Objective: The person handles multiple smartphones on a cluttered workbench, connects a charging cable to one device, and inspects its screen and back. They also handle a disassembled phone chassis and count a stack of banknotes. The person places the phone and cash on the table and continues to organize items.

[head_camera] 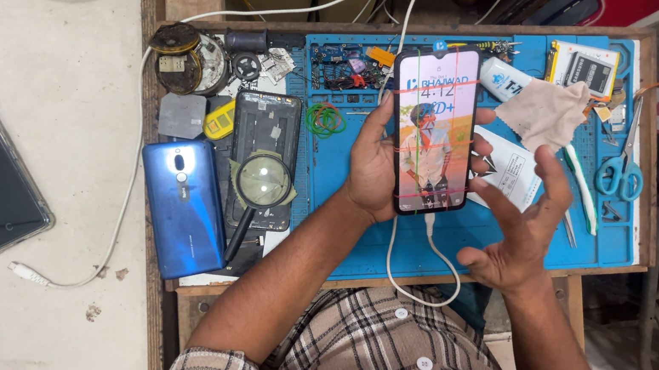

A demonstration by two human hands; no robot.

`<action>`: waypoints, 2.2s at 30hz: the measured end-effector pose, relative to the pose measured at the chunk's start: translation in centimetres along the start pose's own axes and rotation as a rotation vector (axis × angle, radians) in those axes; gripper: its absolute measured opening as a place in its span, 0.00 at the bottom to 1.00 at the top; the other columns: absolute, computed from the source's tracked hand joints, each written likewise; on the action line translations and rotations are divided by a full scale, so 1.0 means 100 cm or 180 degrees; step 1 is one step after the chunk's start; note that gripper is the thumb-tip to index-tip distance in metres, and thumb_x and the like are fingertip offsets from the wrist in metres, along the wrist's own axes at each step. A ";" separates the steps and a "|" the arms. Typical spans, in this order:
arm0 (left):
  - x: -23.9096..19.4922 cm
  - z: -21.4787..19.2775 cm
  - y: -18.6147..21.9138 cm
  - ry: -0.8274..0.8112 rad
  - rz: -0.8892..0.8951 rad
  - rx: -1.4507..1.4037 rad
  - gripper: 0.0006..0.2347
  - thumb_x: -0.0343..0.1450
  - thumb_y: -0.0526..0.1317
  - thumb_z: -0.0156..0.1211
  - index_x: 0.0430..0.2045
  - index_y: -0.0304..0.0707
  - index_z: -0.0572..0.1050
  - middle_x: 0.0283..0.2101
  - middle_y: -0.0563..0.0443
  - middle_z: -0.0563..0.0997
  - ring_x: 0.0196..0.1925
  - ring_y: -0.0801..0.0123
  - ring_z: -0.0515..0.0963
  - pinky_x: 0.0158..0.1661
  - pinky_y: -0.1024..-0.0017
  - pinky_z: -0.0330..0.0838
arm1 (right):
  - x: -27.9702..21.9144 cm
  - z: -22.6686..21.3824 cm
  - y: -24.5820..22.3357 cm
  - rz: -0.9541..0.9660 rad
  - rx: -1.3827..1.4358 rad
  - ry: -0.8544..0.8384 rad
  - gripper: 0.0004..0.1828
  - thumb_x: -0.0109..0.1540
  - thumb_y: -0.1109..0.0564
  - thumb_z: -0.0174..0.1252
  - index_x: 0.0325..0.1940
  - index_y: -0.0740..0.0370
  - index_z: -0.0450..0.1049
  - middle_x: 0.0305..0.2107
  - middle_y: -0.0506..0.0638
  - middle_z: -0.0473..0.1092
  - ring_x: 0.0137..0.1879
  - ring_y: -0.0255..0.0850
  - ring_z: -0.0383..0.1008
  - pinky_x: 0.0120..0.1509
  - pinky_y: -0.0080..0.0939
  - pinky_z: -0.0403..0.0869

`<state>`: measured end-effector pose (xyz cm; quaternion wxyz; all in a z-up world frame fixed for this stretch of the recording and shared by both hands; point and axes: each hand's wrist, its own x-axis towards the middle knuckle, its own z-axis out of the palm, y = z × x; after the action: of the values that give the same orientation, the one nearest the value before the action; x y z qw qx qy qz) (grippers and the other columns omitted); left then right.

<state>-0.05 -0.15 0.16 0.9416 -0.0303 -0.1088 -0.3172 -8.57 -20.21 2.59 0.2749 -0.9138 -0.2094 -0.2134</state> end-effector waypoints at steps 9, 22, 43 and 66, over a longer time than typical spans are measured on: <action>-0.003 -0.003 0.000 -0.0075 -0.0094 0.0041 0.40 0.81 0.69 0.29 0.68 0.21 0.60 0.52 0.29 0.78 0.55 0.49 0.80 0.54 0.59 0.78 | -0.003 0.003 0.000 -0.0147 0.0018 -0.0020 0.46 0.63 0.17 0.43 0.61 0.54 0.76 0.72 0.64 0.48 0.78 0.58 0.51 0.78 0.58 0.58; -0.002 -0.006 0.000 -0.0015 -0.0223 -0.0116 0.41 0.80 0.69 0.30 0.64 0.18 0.65 0.53 0.28 0.79 0.56 0.46 0.82 0.58 0.56 0.76 | 0.002 0.002 0.000 0.0183 0.0287 0.0179 0.44 0.66 0.20 0.44 0.60 0.60 0.76 0.74 0.65 0.50 0.80 0.59 0.52 0.77 0.58 0.59; -0.004 -0.004 -0.002 0.0136 -0.0214 0.0073 0.39 0.80 0.67 0.30 0.66 0.21 0.67 0.58 0.28 0.78 0.57 0.46 0.81 0.61 0.55 0.74 | 0.002 0.003 0.002 0.0119 0.0200 0.0151 0.41 0.66 0.21 0.45 0.61 0.57 0.75 0.73 0.65 0.50 0.78 0.58 0.55 0.78 0.60 0.61; 0.000 -0.022 -0.012 0.0420 -0.0095 -0.0059 0.39 0.82 0.66 0.27 0.68 0.20 0.63 0.61 0.28 0.76 0.59 0.45 0.80 0.61 0.51 0.75 | -0.003 -0.004 0.000 0.0555 0.1422 -0.0078 0.28 0.64 0.48 0.68 0.61 0.70 0.73 0.50 0.60 0.73 0.53 0.45 0.77 0.55 0.37 0.75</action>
<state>-0.31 -1.38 -1.99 0.9416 -0.0164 -0.0440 -0.3334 -8.94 -20.53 2.72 0.4850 -0.8475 -0.1750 -0.1262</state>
